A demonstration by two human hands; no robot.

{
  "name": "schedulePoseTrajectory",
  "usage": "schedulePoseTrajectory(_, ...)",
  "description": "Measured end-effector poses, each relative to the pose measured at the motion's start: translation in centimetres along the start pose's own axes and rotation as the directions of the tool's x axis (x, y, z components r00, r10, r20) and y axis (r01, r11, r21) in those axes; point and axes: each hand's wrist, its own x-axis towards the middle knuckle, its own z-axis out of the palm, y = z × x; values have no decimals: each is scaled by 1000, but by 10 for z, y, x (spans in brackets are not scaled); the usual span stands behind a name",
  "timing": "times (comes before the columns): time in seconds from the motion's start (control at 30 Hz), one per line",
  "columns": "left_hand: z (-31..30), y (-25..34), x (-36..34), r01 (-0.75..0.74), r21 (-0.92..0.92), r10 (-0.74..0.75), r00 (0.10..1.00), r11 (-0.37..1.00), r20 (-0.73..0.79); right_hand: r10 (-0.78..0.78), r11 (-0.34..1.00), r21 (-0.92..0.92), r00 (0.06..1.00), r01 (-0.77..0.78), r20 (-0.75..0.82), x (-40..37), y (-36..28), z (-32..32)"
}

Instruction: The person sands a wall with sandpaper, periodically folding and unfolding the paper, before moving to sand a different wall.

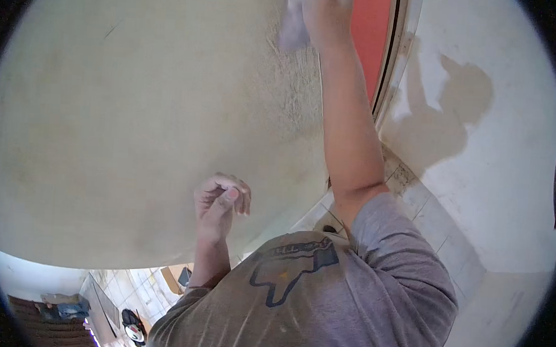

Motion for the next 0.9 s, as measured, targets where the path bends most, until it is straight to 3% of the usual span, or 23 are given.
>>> schedulePoseTrajectory(0.07, 21, 16, -19, -79, -36, 79, 997, 996, 0, -381, 908, 210, 923, 362, 57, 8, -64, 1)
schedulePoseTrajectory(0.17, 28, 5, -17, -94, -119, 93, 996, 988, -9, -429, 852, 340, 903, 399, 16, 11, -68, 5)
schedulePoseTrajectory(0.3, 39, -13, -20, -40, -133, 40, 999, 990, -5, -420, 860, 337, 907, 383, 41, 14, -61, 0)
schedulePoseTrajectory(0.47, 50, -27, -12, -87, -61, 80, 991, 994, -112, -406, 890, 290, 901, 351, 157, 20, -69, 1)
schedulePoseTrajectory(0.9, 71, -6, 8, -55, 58, 66, 975, 997, -211, -322, 943, 175, 906, 282, 273, 19, -102, 3)
